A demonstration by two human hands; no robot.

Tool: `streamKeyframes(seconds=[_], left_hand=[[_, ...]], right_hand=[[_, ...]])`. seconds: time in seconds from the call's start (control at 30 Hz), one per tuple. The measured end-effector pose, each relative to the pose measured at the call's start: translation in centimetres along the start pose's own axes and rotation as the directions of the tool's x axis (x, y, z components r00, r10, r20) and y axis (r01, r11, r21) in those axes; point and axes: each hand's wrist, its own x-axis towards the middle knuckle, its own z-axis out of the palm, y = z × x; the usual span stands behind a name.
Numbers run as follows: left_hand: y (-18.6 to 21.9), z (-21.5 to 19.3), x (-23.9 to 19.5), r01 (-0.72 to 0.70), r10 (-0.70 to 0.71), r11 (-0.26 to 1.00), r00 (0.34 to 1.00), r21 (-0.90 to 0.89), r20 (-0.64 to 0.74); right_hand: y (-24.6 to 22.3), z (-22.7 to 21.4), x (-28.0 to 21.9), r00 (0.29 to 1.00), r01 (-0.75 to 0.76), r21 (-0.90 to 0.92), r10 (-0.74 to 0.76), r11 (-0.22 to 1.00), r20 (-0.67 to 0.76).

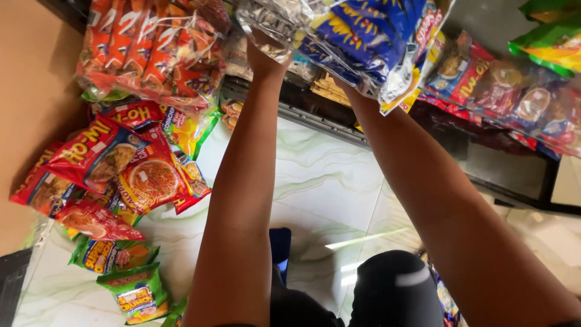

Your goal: Organize and sort various packaged snacks from the floor into a storage container and onto a shelf.

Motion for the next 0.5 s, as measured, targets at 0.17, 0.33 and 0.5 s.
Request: streamKeyframes(seconds=[0.17, 0.33, 0.5], left_hand=[[3.0, -1.6, -1.0, -0.04, 0.045, 0.993, 0.998, 0.109, -0.042], [4.4, -1.5, -6.3, -0.116, 0.135, 0.966, 0.988, 0.229, -0.069], [6.0, 2.4, -15.1, -0.272, 0.286, 0.958, 0.892, -0.089, 0.35]], right_hand=[[-3.0, -0.2, -1.1, 0.989, -0.142, -0.237, 0.128, 0.961, -0.073], [-7.3, -1.5, -6.6, 0.952, -0.297, -0.407, 0.237, 0.864, -0.192], [-10.7, -5.3, -16.9, 0.887, -0.413, -0.211, 0.338, 0.886, -0.315]])
